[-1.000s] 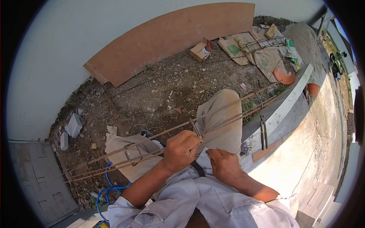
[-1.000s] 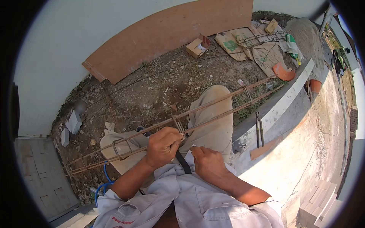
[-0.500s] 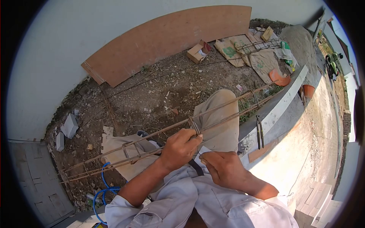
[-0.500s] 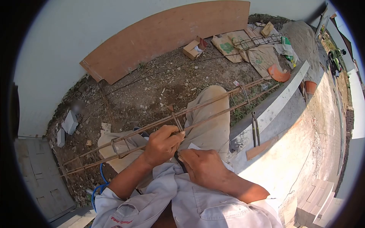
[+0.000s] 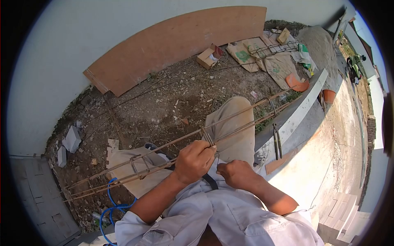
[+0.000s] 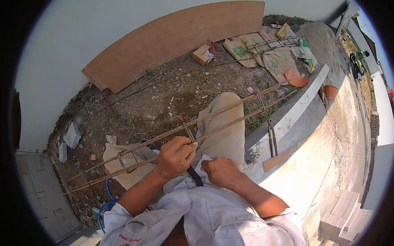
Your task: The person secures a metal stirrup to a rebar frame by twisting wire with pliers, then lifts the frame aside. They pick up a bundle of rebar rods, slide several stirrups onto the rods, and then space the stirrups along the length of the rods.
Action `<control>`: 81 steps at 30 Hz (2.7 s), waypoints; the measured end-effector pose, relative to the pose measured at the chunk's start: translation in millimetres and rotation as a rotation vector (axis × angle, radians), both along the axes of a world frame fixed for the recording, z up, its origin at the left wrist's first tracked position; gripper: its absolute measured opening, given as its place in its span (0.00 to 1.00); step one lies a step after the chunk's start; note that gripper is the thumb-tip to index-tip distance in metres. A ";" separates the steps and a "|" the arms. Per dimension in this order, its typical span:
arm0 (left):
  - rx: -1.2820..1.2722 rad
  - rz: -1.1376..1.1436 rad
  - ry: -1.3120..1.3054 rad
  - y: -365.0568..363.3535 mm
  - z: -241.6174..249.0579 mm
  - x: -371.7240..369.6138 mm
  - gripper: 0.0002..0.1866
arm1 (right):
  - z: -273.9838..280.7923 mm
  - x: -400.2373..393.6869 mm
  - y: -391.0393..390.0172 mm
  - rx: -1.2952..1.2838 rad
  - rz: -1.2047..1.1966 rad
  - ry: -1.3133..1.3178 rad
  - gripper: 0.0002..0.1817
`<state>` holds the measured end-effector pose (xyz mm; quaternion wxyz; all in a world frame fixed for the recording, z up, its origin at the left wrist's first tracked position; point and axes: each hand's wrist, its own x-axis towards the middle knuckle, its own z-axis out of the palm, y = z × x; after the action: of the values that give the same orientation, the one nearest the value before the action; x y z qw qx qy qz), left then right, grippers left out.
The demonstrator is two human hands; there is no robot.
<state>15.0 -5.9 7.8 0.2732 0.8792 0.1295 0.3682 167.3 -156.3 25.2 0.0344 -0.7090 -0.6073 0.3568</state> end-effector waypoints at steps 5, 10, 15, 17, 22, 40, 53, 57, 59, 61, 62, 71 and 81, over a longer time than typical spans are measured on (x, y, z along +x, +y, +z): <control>0.024 0.038 -0.001 1.7 3.3 0.9 0.10 | 56.9 -2.1 -36.0 -0.057 -0.085 0.261 0.14; 0.037 0.060 -0.020 0.8 1.4 2.7 0.08 | 64.4 18.8 -99.1 -0.164 -0.530 0.423 0.14; 0.020 0.064 0.005 -4.5 -2.6 2.5 0.12 | 50.1 28.8 -125.5 -0.472 -0.957 0.328 0.12; 0.040 0.062 -0.005 -0.6 -0.4 3.1 0.10 | 2.4 44.6 -176.9 -0.377 -0.900 0.379 0.14; 0.061 0.057 0.015 -7.9 -1.4 2.1 0.10 | -4.0 51.6 -184.0 -0.598 -1.038 0.665 0.19; -0.851 0.165 0.221 -1.4 30.2 -13.0 0.09 | -211.1 245.2 -172.5 0.032 -0.863 -0.385 0.42; -1.092 -0.096 0.567 37.9 23.0 1.5 0.15 | -16.6 92.0 -105.9 0.211 -0.980 0.265 0.11; -1.191 -0.140 0.503 37.3 19.7 4.8 0.14 | 69.9 37.4 -62.2 0.106 -0.598 -0.072 0.21; -1.209 -0.138 0.469 37.5 17.9 1.9 0.15 | 79.8 17.7 -48.3 0.171 -0.450 -0.259 0.31; -1.206 -0.122 0.423 36.5 16.1 -0.2 0.15 | 76.1 6.0 -44.1 0.328 -0.341 -0.405 0.41; -1.200 -0.123 0.413 36.2 15.0 -1.6 0.15 | 78.9 2.6 -41.5 0.233 -0.359 -0.378 0.46; -1.181 -0.144 0.435 38.9 16.5 -5.6 0.12 | 75.9 -21.6 -31.2 0.372 -0.332 -0.649 0.45; -1.186 -0.137 0.387 35.8 13.2 -5.7 0.12 | 76.2 -31.8 -29.1 0.303 -0.330 -0.793 0.45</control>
<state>9.3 29.9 21.0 0.7091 0.6352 0.3023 0.0493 135.5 -185.3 101.4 -0.0408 -0.8651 -0.4979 -0.0453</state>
